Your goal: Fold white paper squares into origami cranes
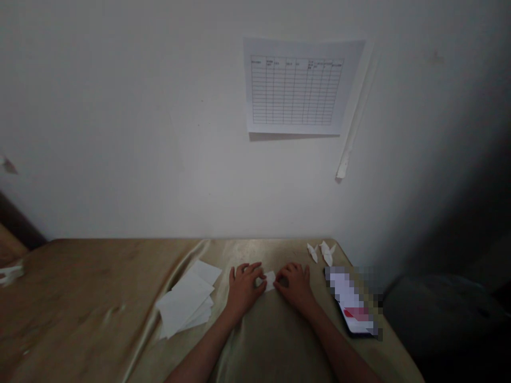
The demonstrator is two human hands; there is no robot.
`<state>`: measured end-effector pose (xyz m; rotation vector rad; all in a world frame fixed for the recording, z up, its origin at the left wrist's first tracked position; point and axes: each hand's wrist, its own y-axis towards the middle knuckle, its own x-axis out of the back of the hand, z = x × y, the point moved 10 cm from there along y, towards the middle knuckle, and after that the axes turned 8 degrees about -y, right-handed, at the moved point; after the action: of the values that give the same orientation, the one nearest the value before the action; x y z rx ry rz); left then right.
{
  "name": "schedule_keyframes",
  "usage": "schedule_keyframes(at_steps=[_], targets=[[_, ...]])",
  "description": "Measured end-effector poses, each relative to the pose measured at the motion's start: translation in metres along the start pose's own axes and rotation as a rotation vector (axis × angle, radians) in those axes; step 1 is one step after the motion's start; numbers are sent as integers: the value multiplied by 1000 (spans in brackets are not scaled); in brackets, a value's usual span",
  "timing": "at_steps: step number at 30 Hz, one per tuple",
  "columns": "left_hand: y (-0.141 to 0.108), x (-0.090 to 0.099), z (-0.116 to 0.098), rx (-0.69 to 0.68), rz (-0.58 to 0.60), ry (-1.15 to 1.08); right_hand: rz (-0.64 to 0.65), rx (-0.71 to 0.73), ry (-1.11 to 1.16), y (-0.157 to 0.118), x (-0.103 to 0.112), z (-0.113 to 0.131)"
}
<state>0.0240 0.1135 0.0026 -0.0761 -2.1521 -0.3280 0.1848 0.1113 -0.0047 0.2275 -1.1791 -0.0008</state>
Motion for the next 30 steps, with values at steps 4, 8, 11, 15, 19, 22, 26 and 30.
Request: schedule_keyframes(at_steps=[4, 8, 11, 15, 19, 22, 26, 30], targets=[[0, -2, -2, -4, 10, 33, 5, -7, 1, 0, 0, 1], [-1, -3, -4, -6, 14, 44, -8, -17, -32, 0, 0, 3], [0, -4, -4, -7, 24, 47, -22, -17, -35, 0, 1, 5], [1, -4, -2, 5, 29, 31, -5, -35, -21, 1, 0, 4], [2, -5, 1, 12, 45, 17, 25, -44, 15, 2, -2, 1], [3, -6, 5, 24, 64, 7, 26, -29, 52, 1, 0, -1], [3, -5, 5, 26, 88, -7, 53, -22, 74, 1, 1, -2], [3, -5, 6, 34, 122, -14, 80, -21, 64, 1, 0, -2]])
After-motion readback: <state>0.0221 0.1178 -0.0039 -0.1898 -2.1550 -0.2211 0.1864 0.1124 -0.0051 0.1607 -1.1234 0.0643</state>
